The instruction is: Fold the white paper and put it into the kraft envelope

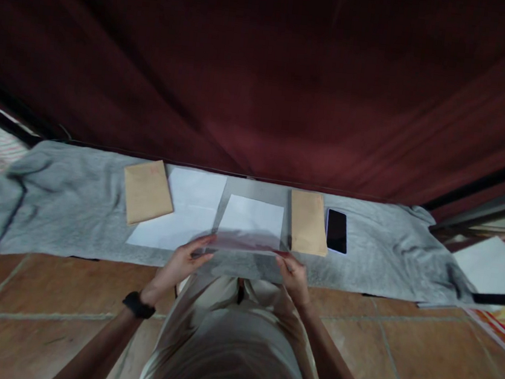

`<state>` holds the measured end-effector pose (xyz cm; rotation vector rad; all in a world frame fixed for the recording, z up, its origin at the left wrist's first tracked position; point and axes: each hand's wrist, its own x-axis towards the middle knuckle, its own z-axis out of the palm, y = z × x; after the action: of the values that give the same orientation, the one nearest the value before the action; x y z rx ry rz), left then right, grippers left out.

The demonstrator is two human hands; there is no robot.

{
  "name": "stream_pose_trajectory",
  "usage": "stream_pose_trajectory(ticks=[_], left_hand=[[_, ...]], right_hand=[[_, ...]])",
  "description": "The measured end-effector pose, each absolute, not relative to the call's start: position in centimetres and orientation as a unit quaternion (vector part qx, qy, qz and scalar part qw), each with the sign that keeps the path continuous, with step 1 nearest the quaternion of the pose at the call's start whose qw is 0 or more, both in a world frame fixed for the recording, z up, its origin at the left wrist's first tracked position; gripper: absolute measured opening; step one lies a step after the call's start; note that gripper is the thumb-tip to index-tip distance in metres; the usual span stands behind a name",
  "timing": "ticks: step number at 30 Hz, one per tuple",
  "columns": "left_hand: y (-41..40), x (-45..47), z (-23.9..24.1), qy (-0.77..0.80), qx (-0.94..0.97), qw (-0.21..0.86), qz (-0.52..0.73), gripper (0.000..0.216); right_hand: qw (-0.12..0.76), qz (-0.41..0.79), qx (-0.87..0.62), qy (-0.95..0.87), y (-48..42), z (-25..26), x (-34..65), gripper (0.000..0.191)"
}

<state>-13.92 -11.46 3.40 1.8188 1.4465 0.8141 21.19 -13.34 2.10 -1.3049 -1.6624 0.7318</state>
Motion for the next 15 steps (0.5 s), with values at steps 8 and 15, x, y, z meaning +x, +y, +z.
stream_pose_trajectory(ticks=[8, 15], left_hand=[[-6.5, -11.3, 3.6, 0.611, 0.636, 0.336, 0.331, 0.035], [-4.0, -9.9, 3.2, 0.644, 0.623, 0.307, 0.321, 0.032]], right_hand=[[0.464, 0.317, -0.599, -0.57, -10.2, 3.3, 20.2, 0.047], [0.484, 0.305, -0.599, -0.561, -8.4, 2.1, 18.8, 0.05]])
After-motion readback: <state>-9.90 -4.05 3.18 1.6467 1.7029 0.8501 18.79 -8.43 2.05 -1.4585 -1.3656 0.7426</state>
